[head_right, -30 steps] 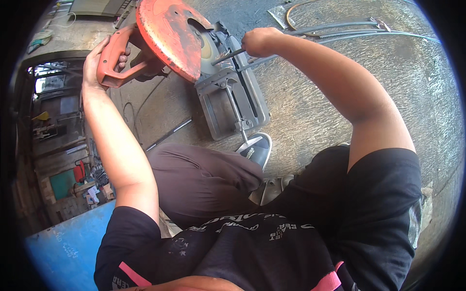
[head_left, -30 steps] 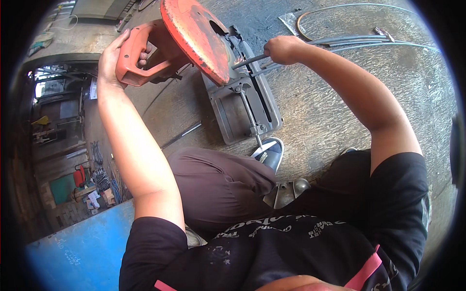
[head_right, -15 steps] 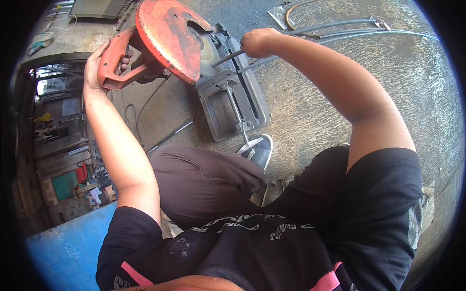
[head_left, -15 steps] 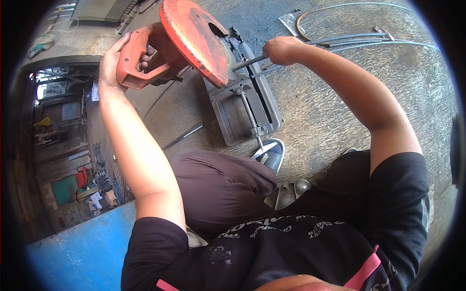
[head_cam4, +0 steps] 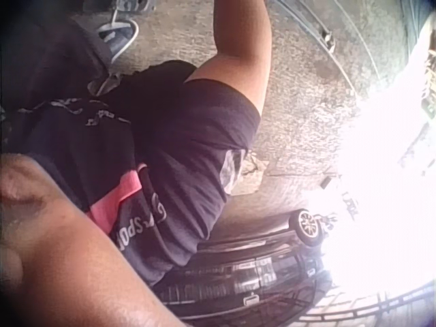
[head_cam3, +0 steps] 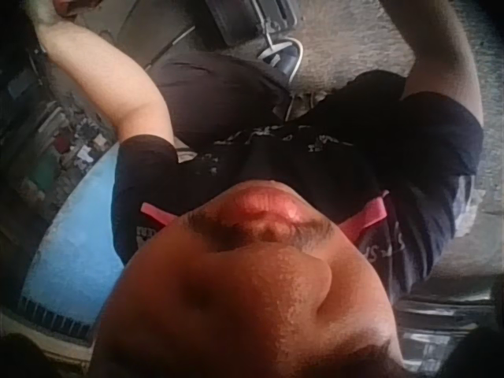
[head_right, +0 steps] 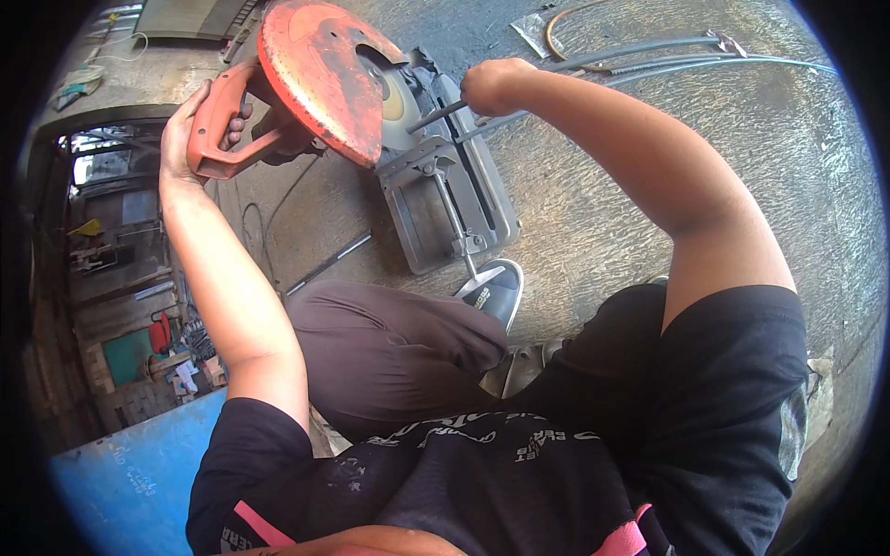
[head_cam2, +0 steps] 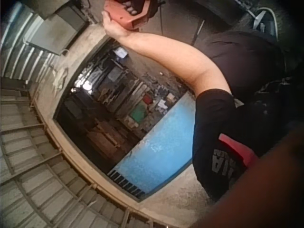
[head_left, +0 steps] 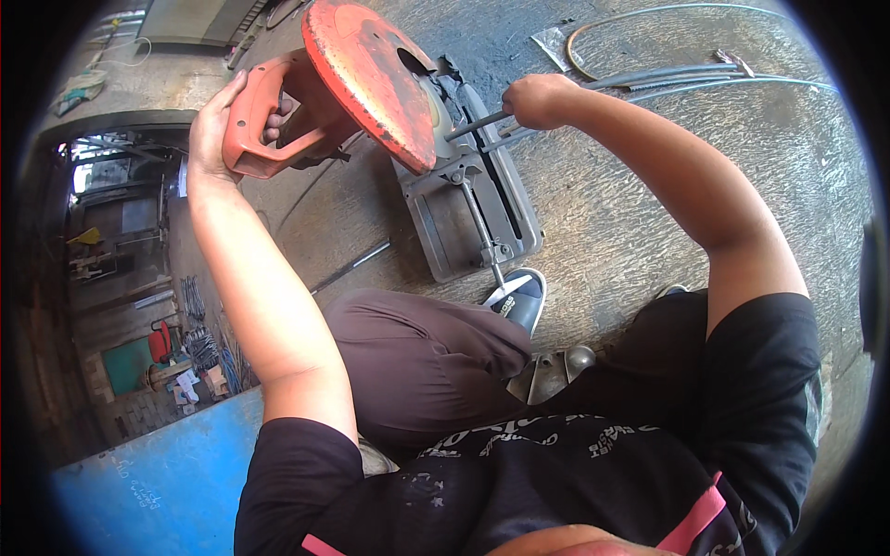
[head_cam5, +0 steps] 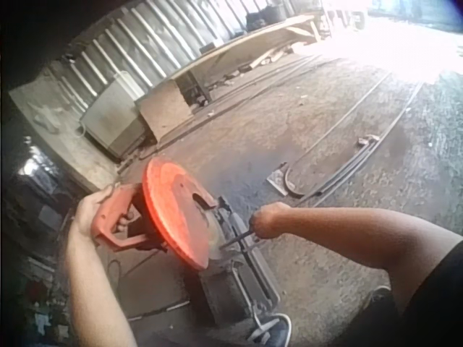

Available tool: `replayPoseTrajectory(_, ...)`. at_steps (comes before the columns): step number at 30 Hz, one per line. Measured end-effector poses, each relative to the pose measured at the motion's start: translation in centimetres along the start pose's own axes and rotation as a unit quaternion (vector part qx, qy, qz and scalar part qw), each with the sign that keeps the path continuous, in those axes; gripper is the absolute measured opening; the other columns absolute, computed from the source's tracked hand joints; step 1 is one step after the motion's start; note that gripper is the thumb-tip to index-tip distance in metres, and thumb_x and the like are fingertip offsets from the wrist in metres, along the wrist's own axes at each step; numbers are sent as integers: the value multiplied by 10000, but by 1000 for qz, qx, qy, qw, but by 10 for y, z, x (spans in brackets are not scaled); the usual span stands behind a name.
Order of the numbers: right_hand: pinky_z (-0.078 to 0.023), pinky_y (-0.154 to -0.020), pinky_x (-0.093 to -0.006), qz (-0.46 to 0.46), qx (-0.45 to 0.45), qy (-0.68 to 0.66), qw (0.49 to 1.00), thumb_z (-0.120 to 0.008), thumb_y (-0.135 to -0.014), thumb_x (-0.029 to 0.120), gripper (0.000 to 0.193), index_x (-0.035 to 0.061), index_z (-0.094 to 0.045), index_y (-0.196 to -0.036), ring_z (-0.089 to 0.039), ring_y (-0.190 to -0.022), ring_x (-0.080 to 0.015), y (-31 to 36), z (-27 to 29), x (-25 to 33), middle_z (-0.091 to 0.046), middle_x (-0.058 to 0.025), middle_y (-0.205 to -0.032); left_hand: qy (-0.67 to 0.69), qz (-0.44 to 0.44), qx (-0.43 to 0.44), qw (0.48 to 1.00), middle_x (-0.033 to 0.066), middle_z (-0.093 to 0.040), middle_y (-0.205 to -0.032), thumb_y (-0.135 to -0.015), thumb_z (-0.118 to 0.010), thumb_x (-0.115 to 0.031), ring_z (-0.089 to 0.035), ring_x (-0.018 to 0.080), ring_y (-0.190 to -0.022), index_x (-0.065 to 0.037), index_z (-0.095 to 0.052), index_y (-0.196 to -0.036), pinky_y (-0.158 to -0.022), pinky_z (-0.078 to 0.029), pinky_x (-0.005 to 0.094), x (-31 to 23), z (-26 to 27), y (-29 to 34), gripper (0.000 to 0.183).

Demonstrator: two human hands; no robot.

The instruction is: The person uses a chop saw to cut a metal rod into smaller pieces.

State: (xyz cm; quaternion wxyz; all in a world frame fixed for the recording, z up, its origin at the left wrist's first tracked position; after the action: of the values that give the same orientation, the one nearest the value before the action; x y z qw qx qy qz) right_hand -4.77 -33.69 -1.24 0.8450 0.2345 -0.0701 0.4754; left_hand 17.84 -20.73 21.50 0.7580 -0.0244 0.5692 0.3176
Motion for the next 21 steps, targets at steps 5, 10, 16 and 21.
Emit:
replayPoseTrajectory(5, -480, -879, -417, -4, 1, 2, 1000, -407, -933, 274, 345, 68, -640, -1084, -612, -1030, -291, 2, 1, 1, -648, -129, -1086, -14, 9, 16, 1000, 130, -616, -804, -974, -384, -355, -536, 122, -534, 29, -483, -1220, -480, -481, 233, 1, -1, 0, 467)
replayPoseTrajectory(10, -478, -884, -417, -3, 3, 4, 1000, -407, -934, 276, 347, 66, -639, -1085, -611, -1031, -293, 1, -1, 0, -647, -130, -1088, -13, 2, 12, 1000, 131, -611, -799, -974, -385, -352, -529, 124, -535, 34, -480, -1217, -478, -474, 237, 1, 1, 0, 466)
replayPoseTrajectory(16, -477, -885, -422, 2, -3, -2, 1000, -406, -933, 279, 351, 65, -636, -1089, -610, -1031, -299, 1, 0, 0, -646, -133, -1092, -5, 4, 16, 1000, 143, -608, -812, -972, -387, -349, -541, 138, -559, 38, -487, -1194, -491, -474, 249, 2, -1, -1, 456)
replayPoseTrajectory(21, -477, -884, -424, -5, 6, 7, 1000, -402, -933, 281, 356, 65, -632, -1098, -609, -1032, -302, 2, 0, 1, -644, -139, -1095, 25, 2, -9, 1000, 124, -603, -750, -952, -451, -375, -525, 147, -491, 10, -521, -1143, -449, -464, 252, 3, 0, 0, 435)
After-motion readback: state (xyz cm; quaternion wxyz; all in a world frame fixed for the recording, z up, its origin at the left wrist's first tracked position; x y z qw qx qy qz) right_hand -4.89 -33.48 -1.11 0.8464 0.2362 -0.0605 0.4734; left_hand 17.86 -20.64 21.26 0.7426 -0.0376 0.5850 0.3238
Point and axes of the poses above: each hand's wrist, its own y-axis away from the middle knuckle, its own z-axis out of the back of the hand, x = y × z, the point moved 8 cm from there along -y, towards the middle knuckle
